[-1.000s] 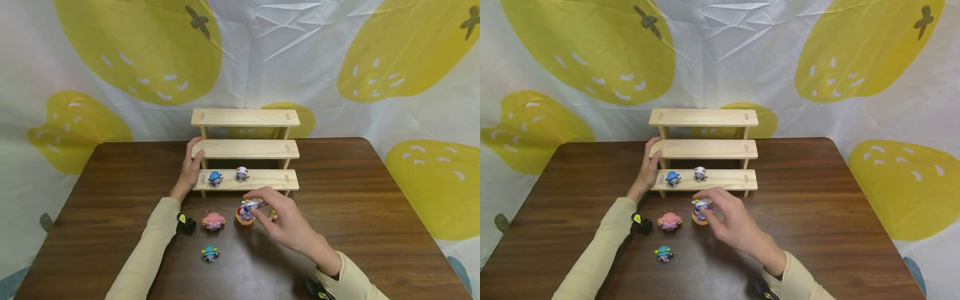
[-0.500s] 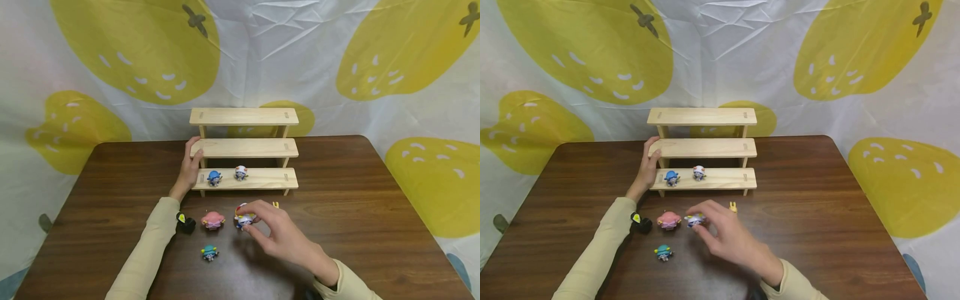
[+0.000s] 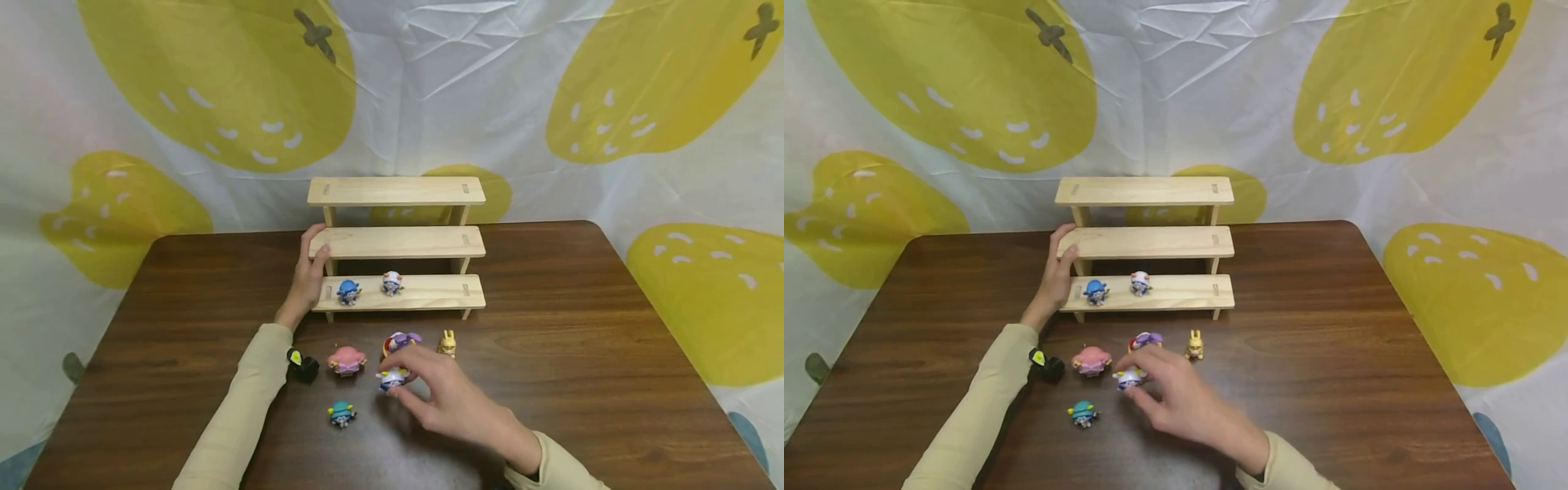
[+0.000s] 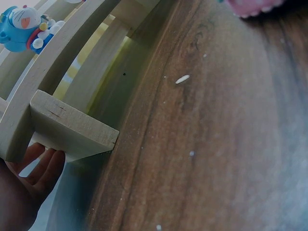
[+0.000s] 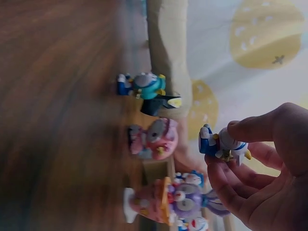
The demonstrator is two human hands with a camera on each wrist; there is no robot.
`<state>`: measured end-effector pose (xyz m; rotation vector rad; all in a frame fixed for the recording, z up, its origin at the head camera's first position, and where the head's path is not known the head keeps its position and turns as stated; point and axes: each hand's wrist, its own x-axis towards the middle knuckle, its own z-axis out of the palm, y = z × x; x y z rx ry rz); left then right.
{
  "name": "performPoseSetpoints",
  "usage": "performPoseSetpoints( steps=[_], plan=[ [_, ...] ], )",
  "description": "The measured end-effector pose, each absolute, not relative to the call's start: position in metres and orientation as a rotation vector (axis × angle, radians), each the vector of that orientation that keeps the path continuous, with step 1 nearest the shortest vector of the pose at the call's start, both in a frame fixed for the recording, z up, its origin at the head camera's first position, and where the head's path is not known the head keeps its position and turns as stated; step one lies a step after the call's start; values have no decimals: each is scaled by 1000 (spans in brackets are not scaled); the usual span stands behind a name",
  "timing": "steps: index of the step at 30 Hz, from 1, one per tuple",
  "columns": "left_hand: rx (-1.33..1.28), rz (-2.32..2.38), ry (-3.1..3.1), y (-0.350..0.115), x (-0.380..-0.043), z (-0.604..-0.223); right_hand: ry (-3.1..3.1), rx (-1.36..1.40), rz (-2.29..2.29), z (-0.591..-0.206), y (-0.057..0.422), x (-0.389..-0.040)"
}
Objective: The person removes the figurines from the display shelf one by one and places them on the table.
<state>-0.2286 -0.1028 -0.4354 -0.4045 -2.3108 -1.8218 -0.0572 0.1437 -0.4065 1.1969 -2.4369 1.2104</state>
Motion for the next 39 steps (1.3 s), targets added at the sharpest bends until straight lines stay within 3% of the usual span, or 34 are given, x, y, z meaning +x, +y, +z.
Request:
performPoseSetpoints(
  steps=[21, 39],
  plan=[
    [-393, -1815, -2309, -102, -227, -435, -2660, 1178, 1138, -446, 138, -54],
    [-391, -1805, -2324, -103, -228, -437, -2781, 1134, 1129, -454, 137, -51]
  ],
)
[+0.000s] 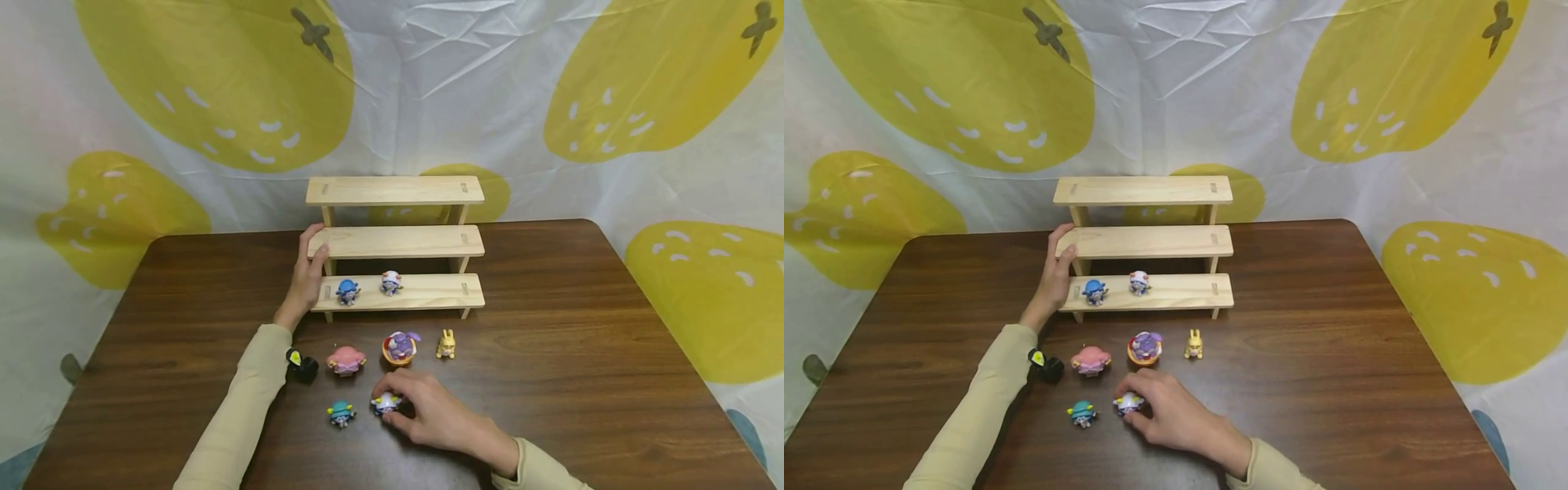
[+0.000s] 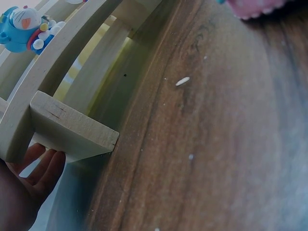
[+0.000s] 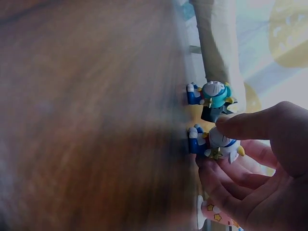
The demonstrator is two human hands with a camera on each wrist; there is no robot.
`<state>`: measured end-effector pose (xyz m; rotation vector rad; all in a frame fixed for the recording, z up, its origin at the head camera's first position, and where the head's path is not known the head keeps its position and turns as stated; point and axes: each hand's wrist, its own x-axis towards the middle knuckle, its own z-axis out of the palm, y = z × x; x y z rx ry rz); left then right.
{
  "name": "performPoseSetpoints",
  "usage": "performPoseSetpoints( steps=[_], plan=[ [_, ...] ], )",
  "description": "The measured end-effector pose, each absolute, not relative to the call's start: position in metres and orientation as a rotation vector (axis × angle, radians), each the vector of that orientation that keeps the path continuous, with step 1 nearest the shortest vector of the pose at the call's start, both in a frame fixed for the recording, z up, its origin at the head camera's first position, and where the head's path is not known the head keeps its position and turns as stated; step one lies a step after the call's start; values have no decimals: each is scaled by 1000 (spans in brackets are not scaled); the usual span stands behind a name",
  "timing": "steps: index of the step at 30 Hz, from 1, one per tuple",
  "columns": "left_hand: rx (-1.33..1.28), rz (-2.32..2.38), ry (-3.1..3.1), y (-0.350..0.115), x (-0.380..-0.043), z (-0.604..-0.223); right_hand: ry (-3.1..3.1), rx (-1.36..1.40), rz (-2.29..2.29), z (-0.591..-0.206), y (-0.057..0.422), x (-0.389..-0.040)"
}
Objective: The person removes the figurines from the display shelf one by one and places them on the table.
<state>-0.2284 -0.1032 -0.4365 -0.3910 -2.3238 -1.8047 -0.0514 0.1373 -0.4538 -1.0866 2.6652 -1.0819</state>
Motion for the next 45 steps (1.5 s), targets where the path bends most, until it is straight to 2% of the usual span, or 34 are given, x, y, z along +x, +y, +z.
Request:
performPoseSetpoints(
  steps=[20, 30, 45],
  plan=[
    [-408, -1842, -2285, -103, -231, -437, 2721, -1141, -1044, -421, 138, -48],
    [-387, -1845, -2310, -104, -231, -439, 2762, -1347, -1214, -396, 135, -58],
    [-384, -1818, -2315, -103, -227, -436, 2724, -1190, -1471, -378, 140, -81]
  ],
)
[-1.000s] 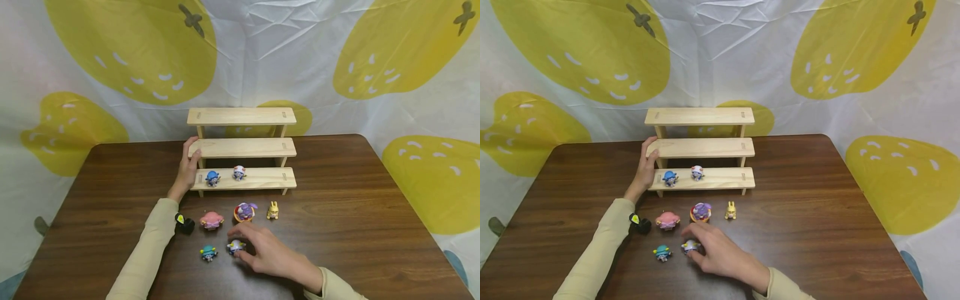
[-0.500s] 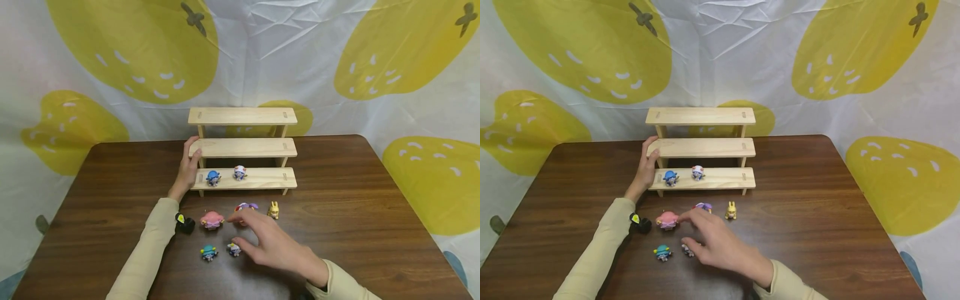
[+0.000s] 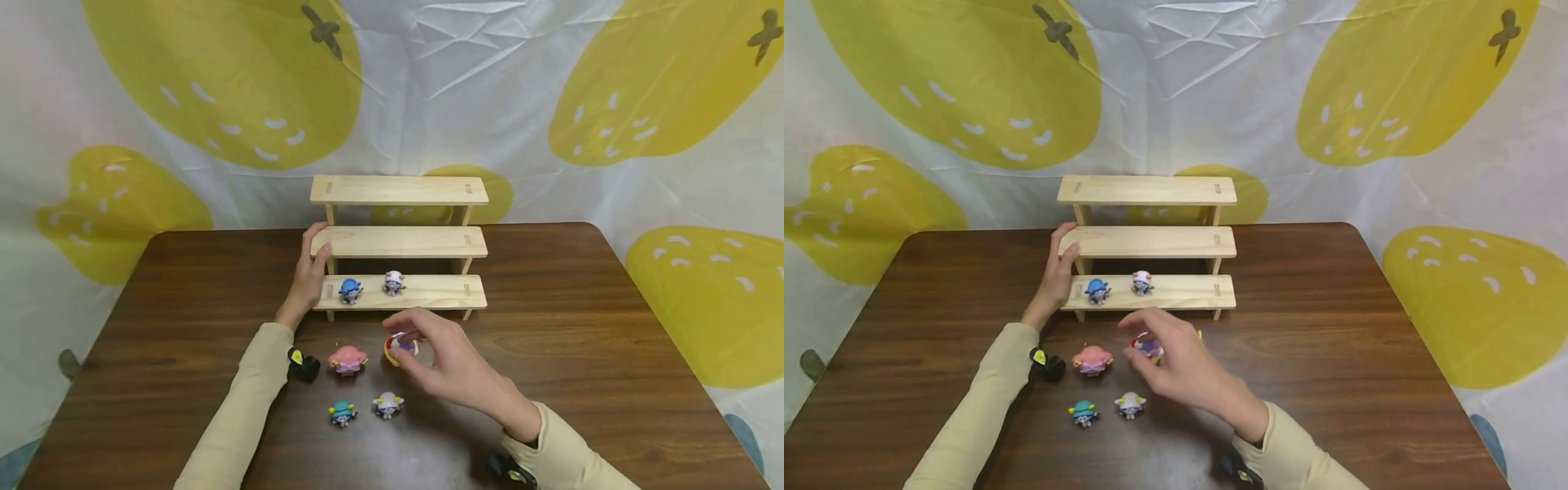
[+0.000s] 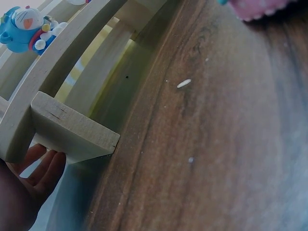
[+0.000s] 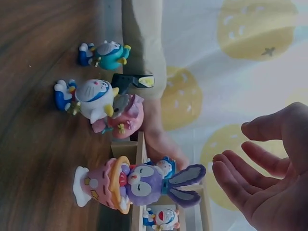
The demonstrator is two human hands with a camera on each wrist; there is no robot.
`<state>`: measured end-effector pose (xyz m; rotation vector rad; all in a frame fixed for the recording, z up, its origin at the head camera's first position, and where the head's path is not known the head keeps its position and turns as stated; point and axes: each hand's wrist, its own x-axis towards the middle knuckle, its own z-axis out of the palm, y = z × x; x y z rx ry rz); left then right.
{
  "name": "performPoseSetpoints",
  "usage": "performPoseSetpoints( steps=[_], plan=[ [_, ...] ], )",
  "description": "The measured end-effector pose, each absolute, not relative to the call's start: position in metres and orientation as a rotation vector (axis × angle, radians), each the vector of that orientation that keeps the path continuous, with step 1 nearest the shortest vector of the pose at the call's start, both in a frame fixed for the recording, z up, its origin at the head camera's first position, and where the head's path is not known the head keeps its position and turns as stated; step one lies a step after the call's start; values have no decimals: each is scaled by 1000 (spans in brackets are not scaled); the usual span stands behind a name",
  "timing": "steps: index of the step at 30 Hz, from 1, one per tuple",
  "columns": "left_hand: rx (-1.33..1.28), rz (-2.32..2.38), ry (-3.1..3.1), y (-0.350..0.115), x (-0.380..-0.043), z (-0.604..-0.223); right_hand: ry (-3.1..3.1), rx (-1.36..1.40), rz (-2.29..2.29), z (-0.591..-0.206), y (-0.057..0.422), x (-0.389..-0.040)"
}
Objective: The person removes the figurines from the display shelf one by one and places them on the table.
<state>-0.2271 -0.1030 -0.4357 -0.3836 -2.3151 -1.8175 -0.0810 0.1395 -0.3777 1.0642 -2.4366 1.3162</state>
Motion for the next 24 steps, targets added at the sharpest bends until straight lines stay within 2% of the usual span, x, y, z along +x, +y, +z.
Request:
performPoseSetpoints(
  steps=[24],
  plan=[
    [-374, -1823, -2323, -105, -232, -439, -2402, 914, 1376, -359, 153, -126]
  ],
)
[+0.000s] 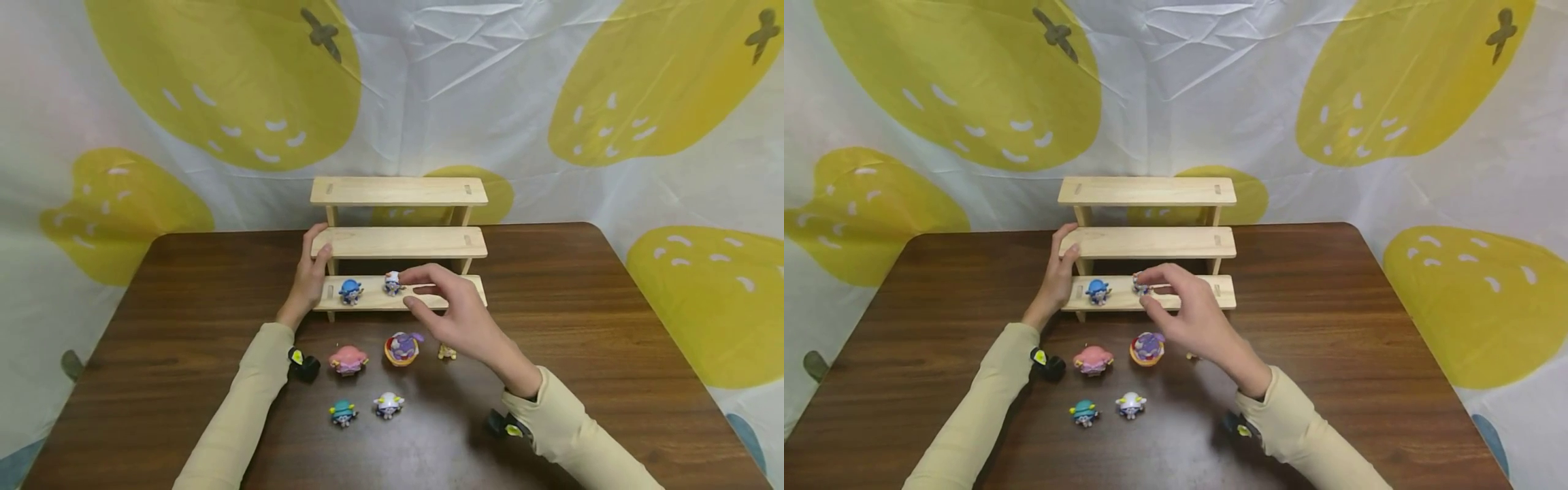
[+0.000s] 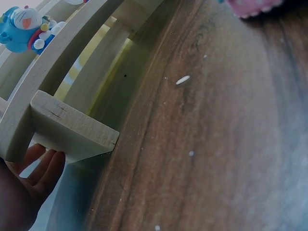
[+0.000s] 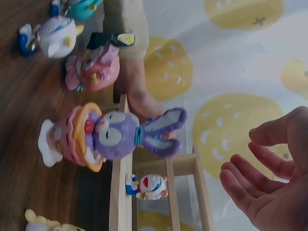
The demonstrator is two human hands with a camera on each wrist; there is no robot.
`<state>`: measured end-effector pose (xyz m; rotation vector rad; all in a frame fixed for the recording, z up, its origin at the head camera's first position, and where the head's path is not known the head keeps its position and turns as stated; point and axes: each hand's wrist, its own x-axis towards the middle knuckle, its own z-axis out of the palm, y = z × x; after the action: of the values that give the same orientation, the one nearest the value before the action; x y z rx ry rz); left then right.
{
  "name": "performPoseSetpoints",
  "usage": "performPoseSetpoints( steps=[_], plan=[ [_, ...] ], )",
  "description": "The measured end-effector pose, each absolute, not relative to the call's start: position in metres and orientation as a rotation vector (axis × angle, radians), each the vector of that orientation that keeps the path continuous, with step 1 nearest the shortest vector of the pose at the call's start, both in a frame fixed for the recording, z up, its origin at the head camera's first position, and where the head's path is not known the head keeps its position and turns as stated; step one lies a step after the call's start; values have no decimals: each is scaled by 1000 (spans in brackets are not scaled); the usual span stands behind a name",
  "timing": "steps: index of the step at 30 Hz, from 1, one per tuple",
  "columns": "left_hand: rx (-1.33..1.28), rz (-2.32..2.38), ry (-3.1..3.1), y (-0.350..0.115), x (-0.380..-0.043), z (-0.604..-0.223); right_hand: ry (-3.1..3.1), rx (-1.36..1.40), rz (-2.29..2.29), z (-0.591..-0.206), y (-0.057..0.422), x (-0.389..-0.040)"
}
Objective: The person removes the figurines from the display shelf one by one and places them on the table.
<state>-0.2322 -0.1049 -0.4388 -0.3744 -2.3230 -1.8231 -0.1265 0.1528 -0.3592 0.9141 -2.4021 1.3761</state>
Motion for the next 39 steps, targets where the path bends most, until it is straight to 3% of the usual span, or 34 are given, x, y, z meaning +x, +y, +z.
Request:
performPoseSetpoints(
  steps=[15, 39],
  plan=[
    [-385, -1820, -2305, -105, -232, -440, -2443, 751, 1415, -378, 155, -162],
    [-380, -1811, -2315, -101, -226, -434, -2618, 723, 1401, -402, 157, -178]
  ],
)
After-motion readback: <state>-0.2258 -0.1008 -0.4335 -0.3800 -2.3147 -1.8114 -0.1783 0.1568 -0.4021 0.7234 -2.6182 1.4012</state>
